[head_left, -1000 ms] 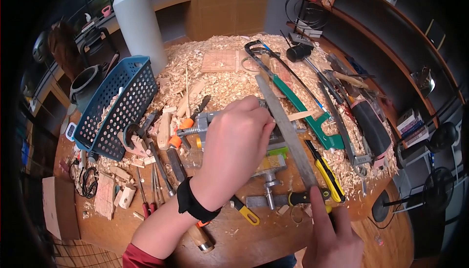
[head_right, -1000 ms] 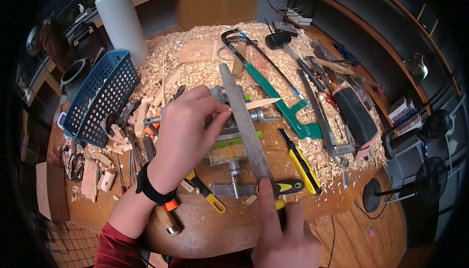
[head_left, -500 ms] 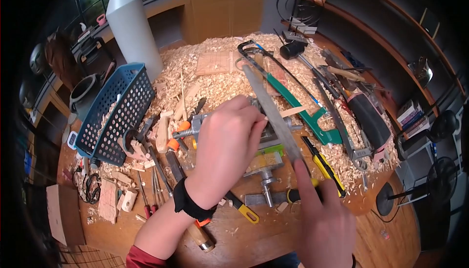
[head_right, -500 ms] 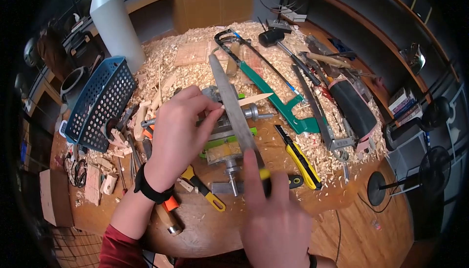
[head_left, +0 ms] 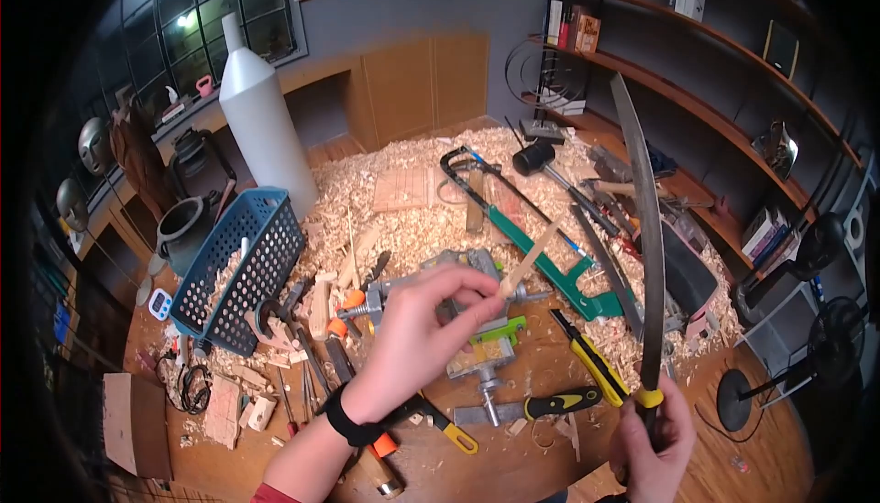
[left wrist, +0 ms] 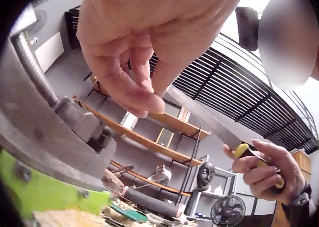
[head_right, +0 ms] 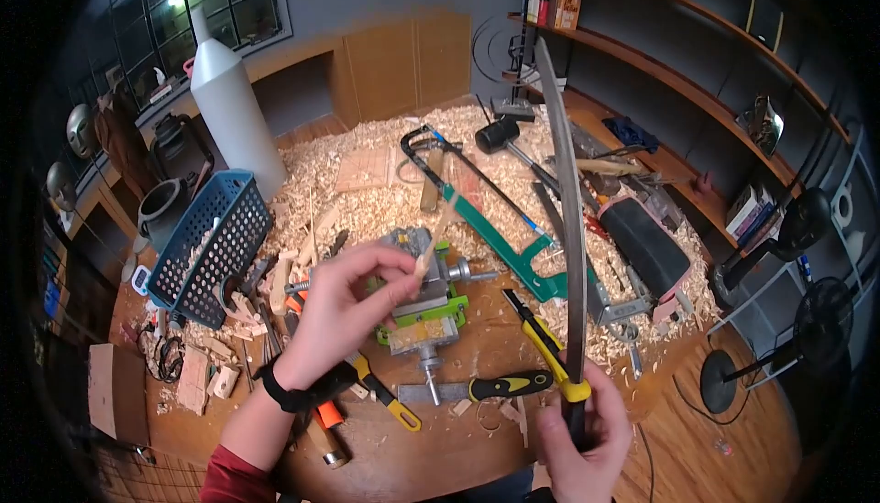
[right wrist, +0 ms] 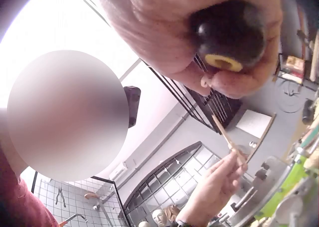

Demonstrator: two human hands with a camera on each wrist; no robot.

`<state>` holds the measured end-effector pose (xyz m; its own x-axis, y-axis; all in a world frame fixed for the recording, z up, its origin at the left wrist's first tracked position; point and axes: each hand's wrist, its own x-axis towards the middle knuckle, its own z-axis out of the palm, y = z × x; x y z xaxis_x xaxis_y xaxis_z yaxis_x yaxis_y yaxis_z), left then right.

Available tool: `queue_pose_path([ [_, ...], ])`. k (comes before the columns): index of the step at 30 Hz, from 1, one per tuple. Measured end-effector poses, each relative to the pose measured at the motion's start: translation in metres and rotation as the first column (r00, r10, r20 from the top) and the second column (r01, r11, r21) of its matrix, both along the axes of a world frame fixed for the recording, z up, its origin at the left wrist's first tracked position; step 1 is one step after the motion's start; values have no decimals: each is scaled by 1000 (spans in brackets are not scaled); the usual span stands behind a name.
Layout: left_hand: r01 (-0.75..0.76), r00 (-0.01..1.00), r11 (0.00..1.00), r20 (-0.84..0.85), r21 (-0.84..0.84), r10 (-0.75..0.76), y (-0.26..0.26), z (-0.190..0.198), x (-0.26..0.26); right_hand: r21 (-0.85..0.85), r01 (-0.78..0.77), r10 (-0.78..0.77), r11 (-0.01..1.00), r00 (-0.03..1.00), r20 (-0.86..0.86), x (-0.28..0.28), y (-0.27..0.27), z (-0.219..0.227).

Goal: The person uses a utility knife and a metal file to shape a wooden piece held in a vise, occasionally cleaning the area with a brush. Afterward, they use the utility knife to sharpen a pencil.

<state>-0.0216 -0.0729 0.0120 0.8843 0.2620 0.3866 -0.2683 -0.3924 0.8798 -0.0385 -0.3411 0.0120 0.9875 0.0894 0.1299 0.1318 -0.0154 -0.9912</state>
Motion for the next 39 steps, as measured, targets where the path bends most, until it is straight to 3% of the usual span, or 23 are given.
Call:
queue_pose_path([
  [4,28,999,1000,-21,-10,-29,-24,7,-15,80,-35,39,996,998,-53,11,22,0],
  [5,65,998,996,-17,60,-64,-27,10,-19,216,-72,79,974,996,-27,11,33,-1],
  [6,83,996,990,22,114,-86,-30,9,-20,96,-225,222,970,974,39,22,28,-18],
  [10,121,987,965,78,232,-142,-44,10,-27,317,-319,283,893,946,156,24,64,-11],
  [11,119,986,958,85,259,-146,-44,10,-28,204,-311,254,928,931,261,25,64,-10],
  [15,106,984,936,101,336,-148,-41,11,-31,224,-307,250,925,936,250,25,64,-15],
  [17,89,981,924,130,373,-146,-41,9,-31,110,-224,188,968,944,270,23,58,-8],
  [21,30,972,875,190,484,-139,-46,18,-35,227,-279,212,933,936,281,28,56,-2],
  [22,29,972,875,192,484,-139,-46,18,-37,269,-286,230,920,948,220,28,55,2],
  [24,130,991,965,-39,229,-124,-45,17,-41,311,-293,252,904,953,165,28,55,5],
  [27,95,989,986,-128,139,-77,-43,21,-43,309,-260,231,915,965,127,26,57,4],
  [29,-1,999,983,-36,183,8,-29,20,-31,346,-227,250,910,968,-24,25,51,2],
  [30,-89,995,972,53,217,79,-20,17,-23,347,-230,254,909,967,-23,25,49,-1],
  [32,-132,989,985,84,114,123,9,1,-6,274,-200,208,941,978,0,26,47,-11],
  [38,-209,976,910,13,359,219,24,13,9,256,-201,220,946,974,-48,21,40,-22],
  [39,-199,980,896,85,396,180,28,6,18,256,-205,226,945,973,-53,19,40,-22],
])
